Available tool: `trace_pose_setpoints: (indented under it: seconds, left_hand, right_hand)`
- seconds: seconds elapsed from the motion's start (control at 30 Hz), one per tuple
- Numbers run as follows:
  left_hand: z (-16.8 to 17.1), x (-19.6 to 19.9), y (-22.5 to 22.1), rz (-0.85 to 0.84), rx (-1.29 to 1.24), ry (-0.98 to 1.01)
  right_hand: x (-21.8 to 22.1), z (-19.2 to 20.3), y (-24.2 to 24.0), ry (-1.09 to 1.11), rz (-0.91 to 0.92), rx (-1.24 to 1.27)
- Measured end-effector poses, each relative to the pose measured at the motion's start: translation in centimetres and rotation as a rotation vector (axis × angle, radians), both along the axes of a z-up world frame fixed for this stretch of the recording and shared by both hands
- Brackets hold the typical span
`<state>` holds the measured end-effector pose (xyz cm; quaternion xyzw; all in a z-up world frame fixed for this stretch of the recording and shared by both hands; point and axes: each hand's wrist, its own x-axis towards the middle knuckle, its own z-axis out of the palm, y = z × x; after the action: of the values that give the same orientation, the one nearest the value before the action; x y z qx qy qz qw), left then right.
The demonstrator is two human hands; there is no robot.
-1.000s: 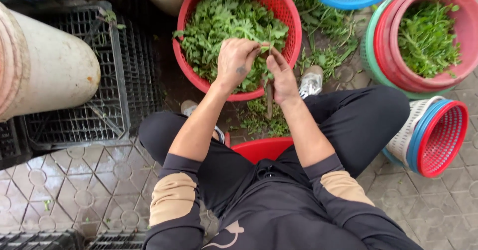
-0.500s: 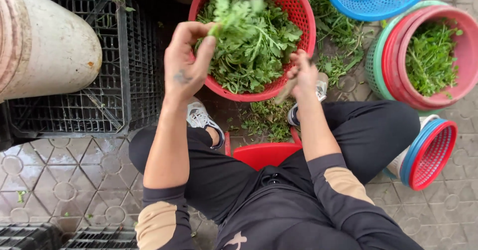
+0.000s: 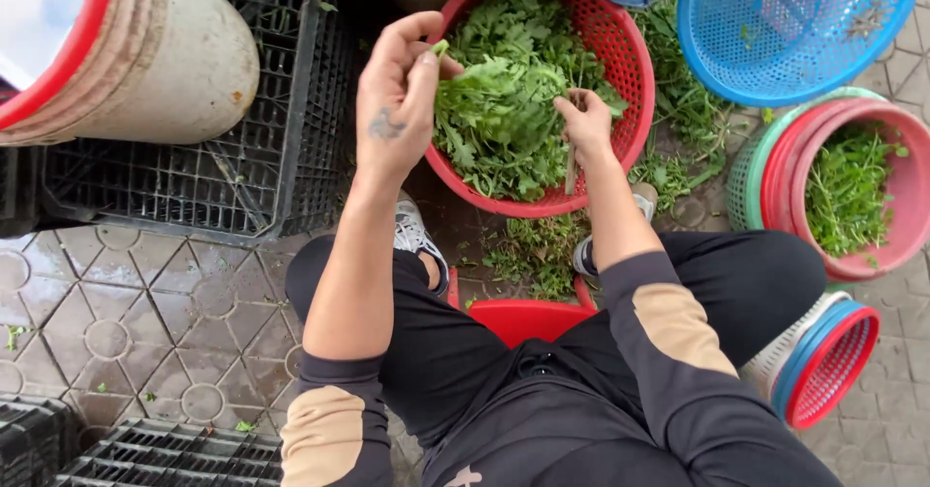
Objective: Sorting and cleaning leafy green vegetables by hand and with a knife, placing them into different baskets.
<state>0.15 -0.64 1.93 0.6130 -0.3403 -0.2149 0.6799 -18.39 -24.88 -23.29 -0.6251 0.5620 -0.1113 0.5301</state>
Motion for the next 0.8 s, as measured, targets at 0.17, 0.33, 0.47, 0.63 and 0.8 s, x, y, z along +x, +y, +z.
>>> trace_pose_setpoints:
  seconds: [0.17, 0.33, 0.47, 0.63, 0.8]
  left_hand:
    - [-2.9, -3.6, -4.4, -0.170, 0.225, 0.058]
    - [-6.9, -9.7, -8.1, -0.156, 0.495, -0.307]
    - [-10.4, -11.4, -9.5, -0.093, 0.524, -0.384]
    - [-16.4, -8.2, -9.9, -0.137, 0.532, -0.428]
    - [-18.0, -4.3, -8.3, -0.420, 0.462, 0.022]
  right_hand:
    - [-2.5, 5.4, 4.3, -0.499, -0.237, 0.139]
    - [-3.0, 7.2, 8.9, -0.644, -0.261, -0.420]
    - [-4.7, 5.9, 9.5, -0.422, -0.156, -0.738]
    - [-7.2, 10.0, 10.1, -0.432, -0.025, -0.285]
    - [-9.1, 10.5, 8.4, -0.773, 0.021, 0.074]
